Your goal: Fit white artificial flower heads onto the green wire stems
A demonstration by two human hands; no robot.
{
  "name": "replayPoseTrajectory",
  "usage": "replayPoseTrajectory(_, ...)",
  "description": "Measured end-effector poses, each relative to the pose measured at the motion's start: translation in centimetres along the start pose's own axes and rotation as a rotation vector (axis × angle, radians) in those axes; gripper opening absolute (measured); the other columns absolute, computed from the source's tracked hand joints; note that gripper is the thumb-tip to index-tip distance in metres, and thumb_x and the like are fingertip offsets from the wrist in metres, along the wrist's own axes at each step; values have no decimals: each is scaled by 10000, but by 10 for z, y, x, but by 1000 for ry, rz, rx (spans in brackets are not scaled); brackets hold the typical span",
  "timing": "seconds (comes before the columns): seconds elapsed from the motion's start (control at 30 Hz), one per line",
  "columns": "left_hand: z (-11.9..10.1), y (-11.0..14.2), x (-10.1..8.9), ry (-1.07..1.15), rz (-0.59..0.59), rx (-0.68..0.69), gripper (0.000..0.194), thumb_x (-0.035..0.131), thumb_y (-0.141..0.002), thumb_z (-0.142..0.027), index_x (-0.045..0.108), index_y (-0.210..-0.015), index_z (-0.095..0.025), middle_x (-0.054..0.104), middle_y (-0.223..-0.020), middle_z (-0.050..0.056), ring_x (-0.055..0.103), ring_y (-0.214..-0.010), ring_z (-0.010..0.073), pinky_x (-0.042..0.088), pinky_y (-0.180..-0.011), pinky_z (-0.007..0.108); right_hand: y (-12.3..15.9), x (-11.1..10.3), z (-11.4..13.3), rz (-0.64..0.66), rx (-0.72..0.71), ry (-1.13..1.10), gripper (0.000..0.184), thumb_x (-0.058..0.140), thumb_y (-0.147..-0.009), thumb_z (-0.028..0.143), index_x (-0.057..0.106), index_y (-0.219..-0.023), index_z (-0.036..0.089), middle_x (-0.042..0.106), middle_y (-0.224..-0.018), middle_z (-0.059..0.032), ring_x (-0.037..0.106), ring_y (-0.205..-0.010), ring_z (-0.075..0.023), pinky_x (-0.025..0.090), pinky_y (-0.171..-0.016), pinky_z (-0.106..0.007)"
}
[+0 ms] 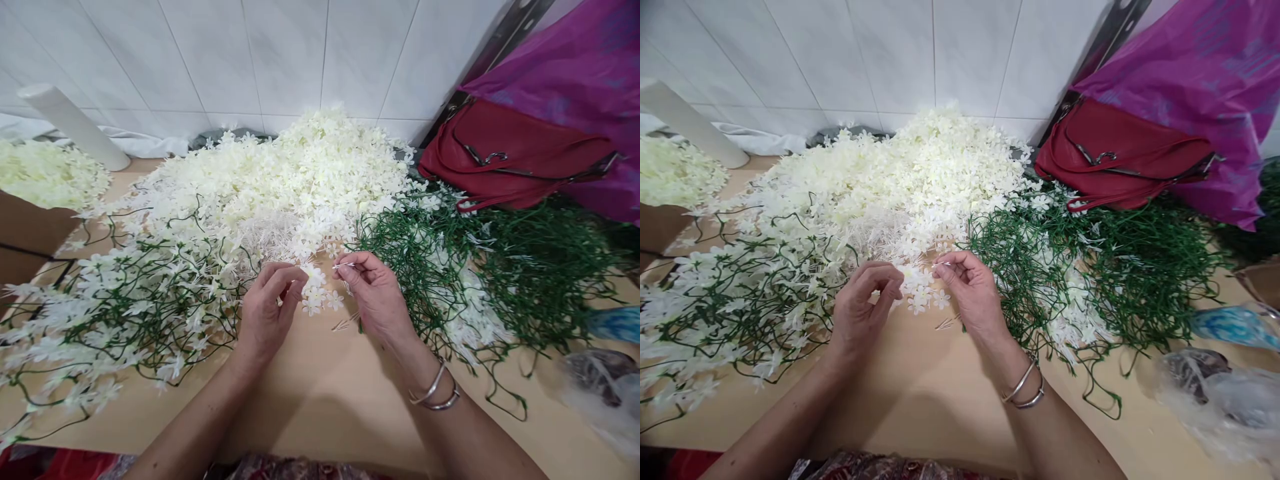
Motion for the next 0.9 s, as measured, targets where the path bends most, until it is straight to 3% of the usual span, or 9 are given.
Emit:
replayPoseTrajectory(0.1, 4, 4, 6, 32, 72, -57, 100, 589, -1007, -158, 669, -989, -216, 731, -902, -12, 710, -691, 84, 546, -689, 197, 1, 1, -2, 23, 5, 8, 99, 850, -813, 277, 768, -863, 254, 746, -913, 13, 658, -783, -128, 515, -800, -265)
replayPoseTrajectory(0.3, 9, 7, 10, 140, 47, -189, 60, 685, -954, -219, 729, -994, -212, 786, -909, 3, 749, -794, 123, 583, -776, 212, 6, 9, 8, 108, -114, 175, 66, 806, -849, 213, 759, -865, 256, 735, -950, -3, 658, -903, -164, 498, -853, -299)
replayPoseTrajectory(0.57, 19, 10, 25, 626, -28, -554, 196, 839, -831, -310, 744, -938, -177, 784, -868, 26, 728, -805, 136, 592, -760, 219, 9, 17, 15, 118, -271, 475, 58, 749, -879, 192, 737, -846, 239, 715, -979, -37, 649, -939, -195, 479, -824, -329)
replayPoseTrajectory(0.7, 24, 11, 29, 782, -38, -702, 341, 888, -777, -360, 737, -1026, -180, 787, -893, 25, 740, -799, 142, 625, -824, 279, 12, 17, 13, 90, -290, 538, 58, 730, -899, 191, 734, -869, 241, 715, -972, -40, 656, -951, -206, 493, -861, -348)
replayPoseTrajectory(0.9, 27, 11, 30, 779, -33, -706, 347, 904, -752, -383, 759, -993, -180, 796, -891, 33, 747, -806, 149, 627, -838, 295, 17, 19, 15, 53, -319, 620, 75, 702, -929, 181, 714, -883, 239, 713, -933, -29, 657, -899, -193, 510, -848, -337)
Point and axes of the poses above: each hand's wrist, its own y-axis away from the middle knuckle, its own x-axis out of the palm, z = x × y, the point moved 5 cm from there along -y, towards the middle knuckle
